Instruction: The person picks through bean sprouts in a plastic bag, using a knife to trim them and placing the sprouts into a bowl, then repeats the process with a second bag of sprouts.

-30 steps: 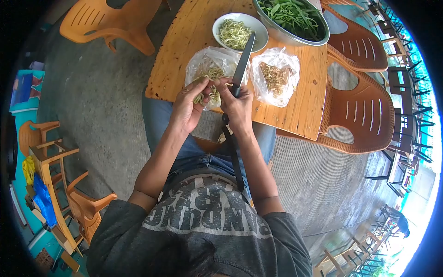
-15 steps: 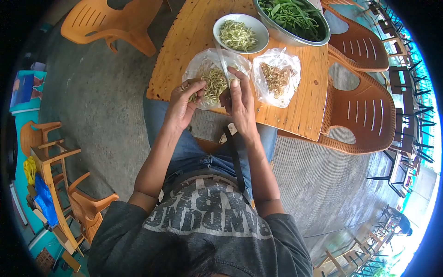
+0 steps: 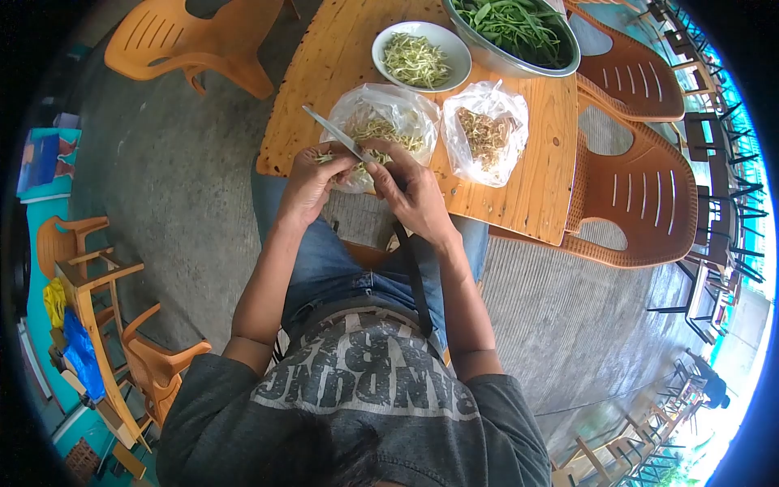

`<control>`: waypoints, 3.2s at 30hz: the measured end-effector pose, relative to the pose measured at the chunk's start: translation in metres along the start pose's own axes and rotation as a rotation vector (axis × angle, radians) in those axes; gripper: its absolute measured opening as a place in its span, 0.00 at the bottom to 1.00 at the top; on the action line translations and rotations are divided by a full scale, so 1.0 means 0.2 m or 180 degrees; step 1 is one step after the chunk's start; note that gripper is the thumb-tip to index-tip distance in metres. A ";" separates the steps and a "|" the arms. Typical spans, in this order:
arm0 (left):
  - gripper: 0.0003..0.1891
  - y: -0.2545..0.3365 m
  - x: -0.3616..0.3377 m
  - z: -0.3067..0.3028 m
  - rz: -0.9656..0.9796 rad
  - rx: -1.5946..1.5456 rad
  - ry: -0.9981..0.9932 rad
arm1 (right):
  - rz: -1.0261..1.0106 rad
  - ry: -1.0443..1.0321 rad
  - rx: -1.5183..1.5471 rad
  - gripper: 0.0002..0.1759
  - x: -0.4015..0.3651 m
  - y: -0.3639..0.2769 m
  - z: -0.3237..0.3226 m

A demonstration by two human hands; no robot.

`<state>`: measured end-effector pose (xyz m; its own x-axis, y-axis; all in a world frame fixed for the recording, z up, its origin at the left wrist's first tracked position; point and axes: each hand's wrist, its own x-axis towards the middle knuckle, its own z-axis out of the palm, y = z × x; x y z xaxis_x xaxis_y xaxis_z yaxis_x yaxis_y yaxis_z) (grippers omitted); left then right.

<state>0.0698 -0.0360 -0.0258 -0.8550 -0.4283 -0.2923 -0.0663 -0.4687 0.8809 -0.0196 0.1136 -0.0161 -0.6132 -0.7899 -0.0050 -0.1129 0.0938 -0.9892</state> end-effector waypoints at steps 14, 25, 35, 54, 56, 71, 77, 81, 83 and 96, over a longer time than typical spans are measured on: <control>0.07 0.04 -0.01 0.03 -0.0111 0.0144 0.0000 | 0.0288 -0.0193 0.0557 0.18 -0.01 -0.02 -0.03; 0.08 0.09 -0.06 0.03 -0.0164 0.0511 0.0080 | 0.0221 0.0210 0.0067 0.16 0.06 -0.01 0.01; 0.09 0.04 -0.09 -0.22 -0.0374 -0.1145 0.0295 | -0.0072 0.0751 -0.2127 0.21 0.14 0.02 -0.08; 0.12 -0.05 -0.12 -0.22 -0.0360 0.1710 0.0094 | -0.0368 0.0132 -0.2391 0.08 0.14 0.09 0.14; 0.12 -0.04 -0.13 -0.22 -0.0450 0.1469 0.0049 | -0.0322 0.0095 -0.2358 0.08 0.15 0.09 0.14; 0.13 -0.01 -0.05 -0.03 -0.0094 0.0273 0.0192 | 0.0496 0.0530 0.0411 0.09 0.13 0.00 0.03; 0.15 0.05 -0.02 0.00 -0.0447 -0.0468 0.0239 | 0.0644 0.0180 0.0759 0.10 0.10 -0.04 -0.03; 0.13 0.06 -0.02 0.00 -0.0320 0.0378 0.0044 | 0.0318 0.0166 0.0448 0.10 0.10 -0.05 -0.04; 0.13 0.06 -0.02 -0.01 -0.0301 0.0723 -0.0106 | 0.0210 0.0111 0.0356 0.10 0.10 -0.05 -0.03; 0.07 -0.03 0.00 -0.02 -0.0122 -0.0221 0.0105 | 0.0661 0.0002 0.1073 0.26 0.00 -0.07 0.01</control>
<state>0.0719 -0.0372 -0.0322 -0.8351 -0.4337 -0.3384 -0.0619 -0.5371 0.8413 -0.0166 0.1106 -0.0031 -0.5964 -0.7747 -0.2101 0.2766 0.0473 -0.9598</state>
